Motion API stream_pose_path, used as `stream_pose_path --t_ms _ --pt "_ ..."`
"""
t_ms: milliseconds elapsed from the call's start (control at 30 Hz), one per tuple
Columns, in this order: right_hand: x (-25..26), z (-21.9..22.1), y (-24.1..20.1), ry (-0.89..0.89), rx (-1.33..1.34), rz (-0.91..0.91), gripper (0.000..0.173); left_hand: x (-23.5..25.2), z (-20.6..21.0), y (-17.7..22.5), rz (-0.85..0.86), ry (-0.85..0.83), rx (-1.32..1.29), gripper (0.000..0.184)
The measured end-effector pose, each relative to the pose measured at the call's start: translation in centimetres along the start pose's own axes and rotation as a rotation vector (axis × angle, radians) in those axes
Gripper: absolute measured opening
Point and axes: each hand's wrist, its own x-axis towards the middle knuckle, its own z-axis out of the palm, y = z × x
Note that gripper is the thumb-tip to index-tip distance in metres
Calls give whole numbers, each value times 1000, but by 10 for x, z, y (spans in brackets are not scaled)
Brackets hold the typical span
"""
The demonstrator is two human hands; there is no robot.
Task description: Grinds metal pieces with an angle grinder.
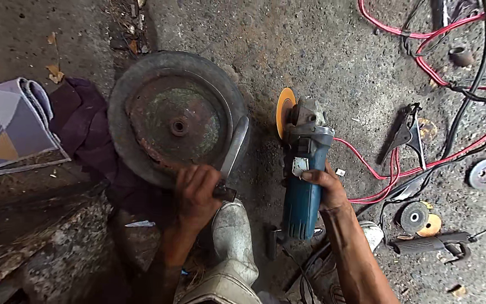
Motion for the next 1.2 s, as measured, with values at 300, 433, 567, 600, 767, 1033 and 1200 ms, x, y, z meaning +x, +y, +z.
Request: stream_pose_path --t_ms 300,433,567,600,767,1033,1200 --pt "6 -2 14 -353 554 167 47 11 -2 37 -186 -164 101 38" --pt "10 3 22 -431 792 226 53 13 4 46 -232 -217 121 60" --pt "10 3 27 -453 872 259 57 10 11 44 -222 -246 136 70" --pt "9 2 27 -449 845 246 56 9 11 42 -223 -230 106 70" --pt "1 4 21 -338 495 156 49 10 -2 20 -330 -68 -297 50" --pt "1 32 6 99 -220 60 65 46 -18 -32 -869 105 -781 28" --pt "17 37 6 120 -382 78 67 57 -12 -39 -1010 148 -709 25"
